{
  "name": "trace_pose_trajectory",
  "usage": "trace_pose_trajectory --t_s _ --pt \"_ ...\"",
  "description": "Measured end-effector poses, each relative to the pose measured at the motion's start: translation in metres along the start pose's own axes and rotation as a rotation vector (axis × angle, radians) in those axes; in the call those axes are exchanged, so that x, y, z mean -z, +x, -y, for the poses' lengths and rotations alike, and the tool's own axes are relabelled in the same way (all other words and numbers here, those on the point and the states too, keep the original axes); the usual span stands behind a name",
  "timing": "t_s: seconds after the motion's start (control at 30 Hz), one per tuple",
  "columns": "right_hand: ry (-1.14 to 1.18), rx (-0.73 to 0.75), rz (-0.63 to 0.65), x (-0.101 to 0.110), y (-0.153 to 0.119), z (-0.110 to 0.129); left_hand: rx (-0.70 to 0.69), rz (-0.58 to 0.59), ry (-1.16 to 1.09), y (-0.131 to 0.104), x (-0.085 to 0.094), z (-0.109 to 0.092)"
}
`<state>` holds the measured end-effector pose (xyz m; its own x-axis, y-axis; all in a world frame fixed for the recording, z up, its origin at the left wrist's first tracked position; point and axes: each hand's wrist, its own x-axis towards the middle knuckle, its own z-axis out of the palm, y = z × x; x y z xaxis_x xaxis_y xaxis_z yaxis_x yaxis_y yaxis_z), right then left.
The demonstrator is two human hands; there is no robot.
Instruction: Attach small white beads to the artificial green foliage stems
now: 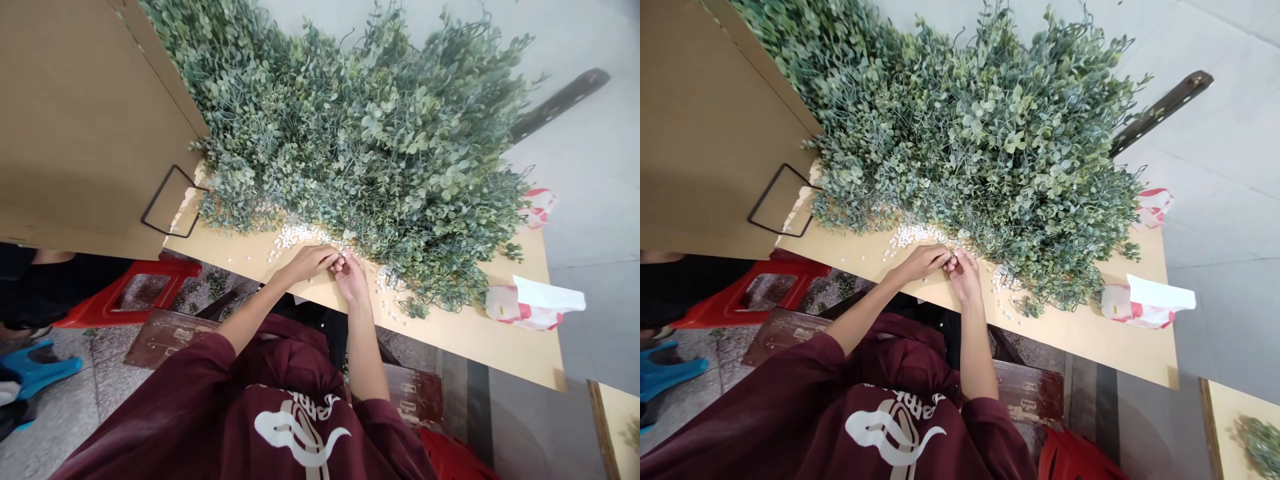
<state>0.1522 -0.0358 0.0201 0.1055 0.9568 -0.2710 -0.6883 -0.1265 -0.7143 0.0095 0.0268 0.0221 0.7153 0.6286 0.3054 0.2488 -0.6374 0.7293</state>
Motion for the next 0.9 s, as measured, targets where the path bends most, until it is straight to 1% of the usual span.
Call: trace_pose_trajectory --t_s 0.33,0.77,0.9 --pt "-0.004 -0.003 -0.019 -0.0017 0.0008 -0.001 0.0 -0.031 0.058 -0.0013 -0.0012 0.0015" --pt "-0.098 0.015 -0.034 0.0 0.0033 -0.0004 -0.007 -0.031 0.033 -0.0002 -0.001 0.0016" --pt "-0.075 0.008 -0.033 -0.001 0.0028 0.0002 -0.008 -0.037 0.036 0.0002 -0.0002 0.0011"
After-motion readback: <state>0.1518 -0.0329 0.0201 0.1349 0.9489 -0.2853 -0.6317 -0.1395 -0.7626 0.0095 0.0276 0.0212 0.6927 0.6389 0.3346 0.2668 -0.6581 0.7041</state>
